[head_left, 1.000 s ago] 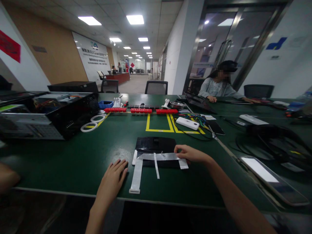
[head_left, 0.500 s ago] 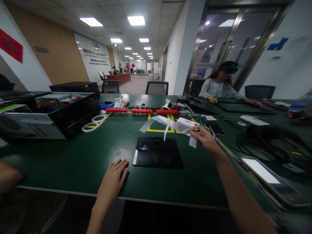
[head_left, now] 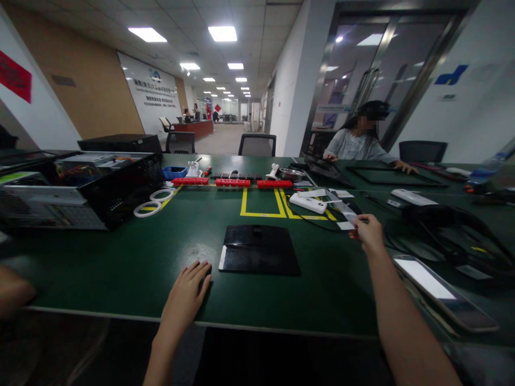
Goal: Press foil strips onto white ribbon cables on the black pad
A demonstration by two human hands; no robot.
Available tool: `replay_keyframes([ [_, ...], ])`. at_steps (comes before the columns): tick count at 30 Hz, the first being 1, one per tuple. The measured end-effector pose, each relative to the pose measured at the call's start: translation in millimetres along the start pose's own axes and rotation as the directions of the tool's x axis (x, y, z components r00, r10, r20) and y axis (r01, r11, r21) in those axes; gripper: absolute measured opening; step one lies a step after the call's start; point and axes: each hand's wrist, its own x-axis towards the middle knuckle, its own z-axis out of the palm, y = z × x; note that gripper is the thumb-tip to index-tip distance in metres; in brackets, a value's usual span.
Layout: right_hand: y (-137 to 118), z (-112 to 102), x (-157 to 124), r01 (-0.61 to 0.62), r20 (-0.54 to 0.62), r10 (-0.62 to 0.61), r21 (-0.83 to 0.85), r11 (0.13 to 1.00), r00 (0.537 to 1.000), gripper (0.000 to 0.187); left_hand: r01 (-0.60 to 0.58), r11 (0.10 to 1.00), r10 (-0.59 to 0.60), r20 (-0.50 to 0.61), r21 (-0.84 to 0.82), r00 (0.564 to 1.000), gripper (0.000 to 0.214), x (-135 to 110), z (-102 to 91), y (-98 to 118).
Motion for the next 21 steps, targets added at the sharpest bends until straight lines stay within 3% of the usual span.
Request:
replay_keyframes([
  [7,8,1,5,0.031,-0.048,-0.04,-0.165,0.986,0.998,0.019,-0.002,1.0,0.002,0.006,0.011,1.0,0.034,0,0.5,-1],
  [13,2,-1,2,0.188,-0.058,-0.209,-0.257,0.948,0.976,0.024,0.0,1.0,0.0,0.011,0.015,1.0,0.035,0,-0.1,0],
  [18,-16,3,-12,0.452,-0.021,-0.491,-0.358,0.817,0.871,0.024,-0.003,1.0,0.003,-0.002,0.013,1.0,0.034,0,1.1,-2],
  [21,-32,5,-28,0.554,0.035,-0.581,-0.358,0.752,0.813,0.025,-0.005,1.0,0.005,-0.004,0.008,1.0,0.035,0,1.8,-2],
])
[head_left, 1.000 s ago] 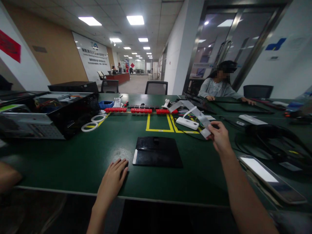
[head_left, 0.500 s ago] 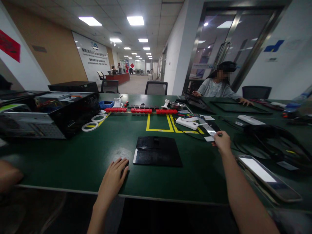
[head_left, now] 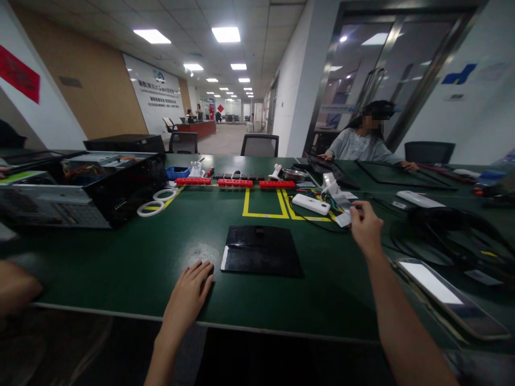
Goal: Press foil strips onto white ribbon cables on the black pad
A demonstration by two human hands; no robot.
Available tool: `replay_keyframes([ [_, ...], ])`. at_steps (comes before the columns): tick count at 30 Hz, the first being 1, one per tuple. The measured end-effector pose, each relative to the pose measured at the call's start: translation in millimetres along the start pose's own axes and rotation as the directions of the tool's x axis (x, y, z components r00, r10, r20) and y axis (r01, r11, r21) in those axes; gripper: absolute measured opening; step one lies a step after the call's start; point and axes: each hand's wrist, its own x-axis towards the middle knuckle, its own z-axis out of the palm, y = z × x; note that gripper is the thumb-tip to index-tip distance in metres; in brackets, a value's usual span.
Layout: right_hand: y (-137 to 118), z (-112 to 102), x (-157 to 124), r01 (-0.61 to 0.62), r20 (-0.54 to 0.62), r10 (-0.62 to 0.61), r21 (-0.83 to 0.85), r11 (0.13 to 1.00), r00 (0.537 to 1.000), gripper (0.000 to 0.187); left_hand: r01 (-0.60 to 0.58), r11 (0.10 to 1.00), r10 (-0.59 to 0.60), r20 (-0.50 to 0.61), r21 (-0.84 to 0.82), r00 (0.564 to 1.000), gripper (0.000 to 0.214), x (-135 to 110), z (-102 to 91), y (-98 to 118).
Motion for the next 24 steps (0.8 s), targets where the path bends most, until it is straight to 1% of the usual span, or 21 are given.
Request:
replay_keyframes([
  [2,-15,-5,-4,0.037,0.017,-0.038,0.063,0.997,0.999,0.026,0.0,1.0,0.0,-0.001,0.001,1.0,0.035,0,0.4,0],
  [4,-26,-10,-9,0.049,0.035,-0.057,0.207,0.977,0.998,0.026,0.001,1.0,-0.001,-0.002,0.003,1.0,0.035,0,0.7,0],
  [5,-31,-13,-11,0.049,0.043,-0.064,0.299,0.953,0.997,0.027,0.001,1.0,-0.001,-0.004,0.002,1.0,0.035,0,0.8,0],
  [7,-37,-18,-14,0.038,0.064,-0.078,0.475,0.879,0.995,0.027,0.0,1.0,0.0,-0.008,-0.003,1.0,0.035,0,1.1,-1],
  [10,-42,-26,-19,-0.003,0.127,-0.106,0.657,0.754,0.986,0.028,-0.003,1.0,0.002,-0.011,-0.009,1.0,0.034,0,1.6,-1],
  [12,-43,-33,-21,-0.082,0.232,-0.142,0.746,0.661,0.962,0.029,-0.001,1.0,0.001,-0.013,-0.002,1.0,0.034,0,2.1,-2],
  [13,-44,-36,-23,-0.138,0.301,-0.168,0.776,0.616,0.939,0.031,0.0,1.0,0.0,-0.013,0.003,1.0,0.034,0,2.3,-2],
  [15,-44,-41,-25,-0.26,0.451,-0.232,0.785,0.562,0.862,0.034,0.002,1.0,-0.001,-0.01,0.01,1.0,0.035,0,2.5,-1],
  [16,-43,-43,-25,-0.314,0.522,-0.259,0.766,0.561,0.812,0.035,0.001,1.0,-0.001,-0.006,0.012,1.0,0.035,0,2.5,-1],
  [18,-42,-42,-25,-0.38,0.639,-0.302,0.704,0.6,0.707,0.037,0.0,1.0,0.0,0.0,0.014,1.0,0.035,0,2.3,-1],
  [19,-42,-40,-25,-0.395,0.69,-0.321,0.667,0.632,0.649,0.037,-0.001,1.0,0.001,0.003,0.016,1.0,0.035,0,2.1,-1],
  [21,-42,-30,-24,-0.384,0.77,-0.364,0.594,0.707,0.524,0.036,0.0,1.0,0.0,0.003,0.019,1.0,0.035,0,1.9,-1],
  [23,-44,-17,-25,-0.333,0.831,-0.398,0.53,0.78,0.389,0.035,0.001,1.0,-0.002,0.004,0.021,1.0,0.035,0,1.8,-1],
  [24,-45,-9,-27,-0.304,0.852,-0.405,0.503,0.809,0.33,0.034,0.003,1.0,-0.003,0.006,0.022,1.0,0.035,0,1.8,-1],
])
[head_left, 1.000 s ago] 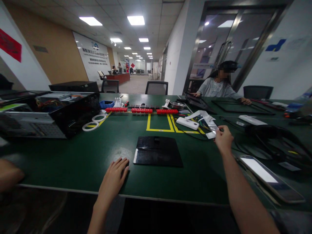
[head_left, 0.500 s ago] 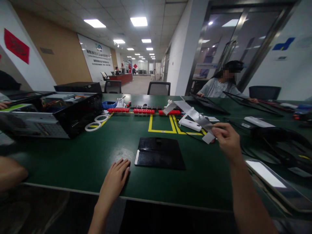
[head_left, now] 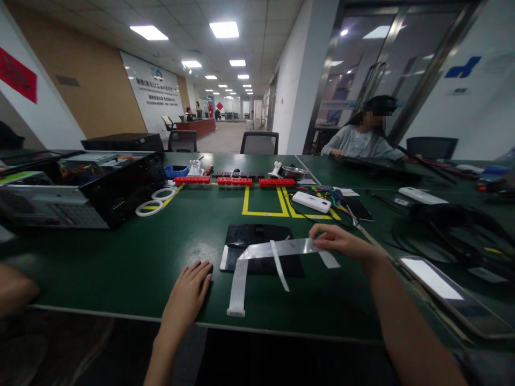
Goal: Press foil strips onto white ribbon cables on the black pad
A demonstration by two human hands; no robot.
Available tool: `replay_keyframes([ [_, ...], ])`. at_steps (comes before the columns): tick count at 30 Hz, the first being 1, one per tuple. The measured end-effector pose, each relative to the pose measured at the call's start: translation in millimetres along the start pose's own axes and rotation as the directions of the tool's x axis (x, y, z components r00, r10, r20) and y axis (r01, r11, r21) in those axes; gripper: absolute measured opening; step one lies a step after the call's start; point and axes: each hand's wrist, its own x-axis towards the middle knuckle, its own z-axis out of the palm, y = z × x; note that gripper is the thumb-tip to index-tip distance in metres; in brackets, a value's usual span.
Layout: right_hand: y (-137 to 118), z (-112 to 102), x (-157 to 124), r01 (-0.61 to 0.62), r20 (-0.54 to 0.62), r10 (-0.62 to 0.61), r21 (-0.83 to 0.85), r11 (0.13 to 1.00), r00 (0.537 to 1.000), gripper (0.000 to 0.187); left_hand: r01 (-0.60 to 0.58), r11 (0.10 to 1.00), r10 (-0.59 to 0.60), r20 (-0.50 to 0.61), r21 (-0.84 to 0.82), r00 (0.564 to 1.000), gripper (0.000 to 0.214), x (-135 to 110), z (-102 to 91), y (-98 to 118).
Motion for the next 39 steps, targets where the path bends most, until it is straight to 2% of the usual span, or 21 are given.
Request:
replay_keyframes([
  [4,13,15,22,-0.068,0.12,0.079,-0.095,0.993,0.99,0.034,-0.006,1.0,0.006,0.008,-0.002,1.0,0.035,1,0.0,0],
  [9,19,29,32,-0.105,0.149,0.119,-0.097,0.99,0.982,0.034,-0.014,1.0,0.014,-0.016,-0.008,1.0,0.034,0,2.2,-3],
  [13,21,35,36,-0.116,0.154,0.127,-0.078,0.99,0.98,0.034,-0.047,0.999,0.045,-0.093,-0.017,0.995,0.034,2,2.3,-6],
  [16,26,36,39,-0.11,0.148,0.121,-0.083,0.99,0.982,0.033,-0.104,0.995,0.101,-0.168,-0.005,0.981,0.033,5,-5.7,5],
  [18,30,36,40,-0.113,0.145,0.124,-0.083,0.99,0.982,0.032,-0.166,0.986,0.166,-0.18,0.014,0.97,0.034,8,-13.2,24],
  [22,37,37,42,-0.122,0.14,0.133,-0.081,0.989,0.981,0.03,-0.305,0.95,0.31,-0.084,0.066,0.947,0.038,17,-18.5,73],
  [26,39,38,43,-0.134,0.129,0.144,-0.083,0.987,0.981,0.029,-0.315,0.945,0.315,0.006,0.087,0.949,0.047,25,-4.5,106],
  [32,38,38,41,-0.142,0.126,0.155,-0.101,0.985,0.98,0.031,-0.298,0.952,0.292,0.089,0.069,0.952,0.055,29,15.2,110],
  [39,34,38,39,-0.14,0.136,0.156,-0.125,0.982,0.978,0.033,-0.274,0.962,0.27,0.145,0.008,0.952,0.059,26,23.9,102],
])
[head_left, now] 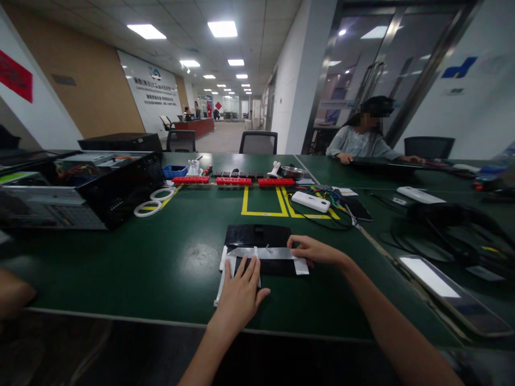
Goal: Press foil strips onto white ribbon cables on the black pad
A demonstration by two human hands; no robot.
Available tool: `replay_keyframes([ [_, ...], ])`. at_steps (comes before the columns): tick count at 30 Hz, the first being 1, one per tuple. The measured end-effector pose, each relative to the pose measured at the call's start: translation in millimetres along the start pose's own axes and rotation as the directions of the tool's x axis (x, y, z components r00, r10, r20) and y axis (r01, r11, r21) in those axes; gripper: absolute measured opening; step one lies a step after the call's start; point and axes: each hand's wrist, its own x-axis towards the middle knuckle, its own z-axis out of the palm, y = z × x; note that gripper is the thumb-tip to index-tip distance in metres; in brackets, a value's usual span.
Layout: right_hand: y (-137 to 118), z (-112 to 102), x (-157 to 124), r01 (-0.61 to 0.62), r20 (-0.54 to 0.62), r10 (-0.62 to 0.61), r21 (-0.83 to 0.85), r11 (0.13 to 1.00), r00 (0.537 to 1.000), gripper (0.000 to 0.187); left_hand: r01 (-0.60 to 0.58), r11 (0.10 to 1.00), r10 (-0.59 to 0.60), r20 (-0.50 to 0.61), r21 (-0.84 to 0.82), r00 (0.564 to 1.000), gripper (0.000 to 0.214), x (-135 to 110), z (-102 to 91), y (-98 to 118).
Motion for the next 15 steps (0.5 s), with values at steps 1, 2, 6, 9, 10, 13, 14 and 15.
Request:
replay_keyframes([
  [1,-1,0,-1,0.0,0.004,0.0,-0.007,1.0,1.0,0.035,-0.001,1.0,0.001,0.007,-0.007,1.0,0.059,0,-0.1,-1],
  [2,-2,0,-2,-0.003,0.005,0.003,-0.015,1.0,1.0,0.036,0.002,1.0,-0.002,0.015,-0.011,1.0,0.058,0,-0.5,-1],
  [6,-8,0,-6,-0.005,-0.012,0.004,-0.064,0.998,1.0,0.039,0.024,1.0,-0.024,0.035,-0.005,0.999,0.054,0,-3.1,0],
  [9,-11,1,-8,-0.006,-0.03,0.004,-0.095,0.995,1.0,0.039,0.024,1.0,-0.025,0.03,0.008,0.999,0.053,0,-4.1,1],
  [10,-11,1,-8,-0.009,-0.034,0.005,-0.099,0.995,0.999,0.039,0.024,1.0,-0.024,0.026,0.011,0.999,0.053,0,-4.4,2],
  [13,-10,1,-7,-0.011,-0.037,0.007,-0.104,0.994,0.999,0.036,0.03,1.0,-0.03,0.028,0.009,0.999,0.052,1,-6.0,3],
  [14,-9,2,-6,-0.015,-0.04,0.01,-0.106,0.994,0.999,0.035,0.035,0.999,-0.035,0.035,0.005,0.999,0.051,1,-6.9,4],
  [15,-8,2,-5,-0.018,-0.043,0.013,-0.107,0.994,0.999,0.034,0.041,0.999,-0.041,0.043,0.001,0.998,0.051,2,-8.1,4],
])
